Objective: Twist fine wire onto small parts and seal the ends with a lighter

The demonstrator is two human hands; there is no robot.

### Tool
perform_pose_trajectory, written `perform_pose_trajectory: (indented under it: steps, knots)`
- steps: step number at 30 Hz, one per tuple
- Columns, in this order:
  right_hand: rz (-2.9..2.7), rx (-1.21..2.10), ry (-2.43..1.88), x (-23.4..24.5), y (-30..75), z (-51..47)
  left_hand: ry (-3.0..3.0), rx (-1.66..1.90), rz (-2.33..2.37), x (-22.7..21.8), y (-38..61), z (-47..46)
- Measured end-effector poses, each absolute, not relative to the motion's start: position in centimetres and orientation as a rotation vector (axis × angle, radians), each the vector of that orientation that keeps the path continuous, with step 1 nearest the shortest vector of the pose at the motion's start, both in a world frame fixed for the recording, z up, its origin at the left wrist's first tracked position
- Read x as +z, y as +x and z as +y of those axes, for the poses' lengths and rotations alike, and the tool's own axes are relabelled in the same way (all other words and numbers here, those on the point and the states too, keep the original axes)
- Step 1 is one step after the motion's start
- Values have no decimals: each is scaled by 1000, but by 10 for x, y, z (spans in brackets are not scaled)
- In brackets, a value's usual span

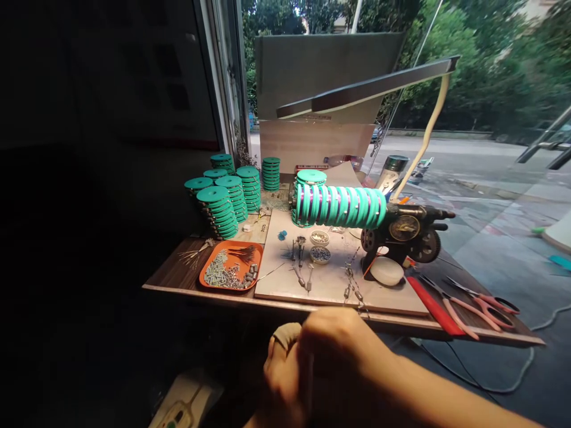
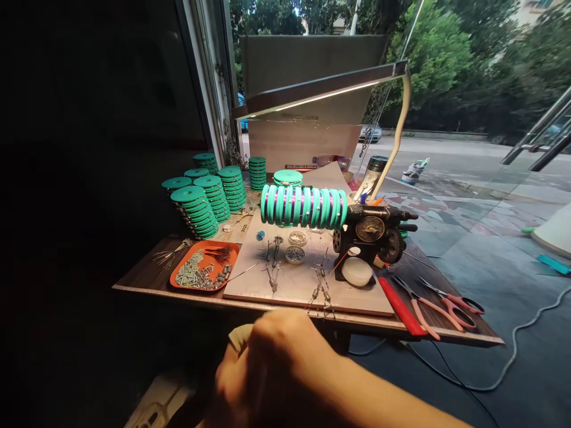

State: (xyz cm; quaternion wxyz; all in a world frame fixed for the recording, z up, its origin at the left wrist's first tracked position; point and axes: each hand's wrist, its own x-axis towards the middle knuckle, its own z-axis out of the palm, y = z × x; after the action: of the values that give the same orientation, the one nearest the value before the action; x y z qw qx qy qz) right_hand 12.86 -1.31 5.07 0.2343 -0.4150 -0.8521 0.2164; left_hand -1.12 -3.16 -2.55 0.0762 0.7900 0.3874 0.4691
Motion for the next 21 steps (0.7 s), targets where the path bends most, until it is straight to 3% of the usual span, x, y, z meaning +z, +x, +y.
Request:
perform_pose_trajectory:
  steps: [7,9,12,16,21]
  knots:
    - [-2342,762,-1309,76,103,34,2596,1761,1063,-30,-13,-24]
    - [-2361,749,-1300,74,102,35,2452,1597,1045,-22,-14,-24]
    - [-2354,616,-1267,67,114,22,1738,1145,1083,-5,-15,-22]
    - [-2175,72,-954,43,145,-15,724,701,823,7,-14,-16]
    - [-2330,-279,-622,4,156,-45,527,532,723,8,-11,-14]
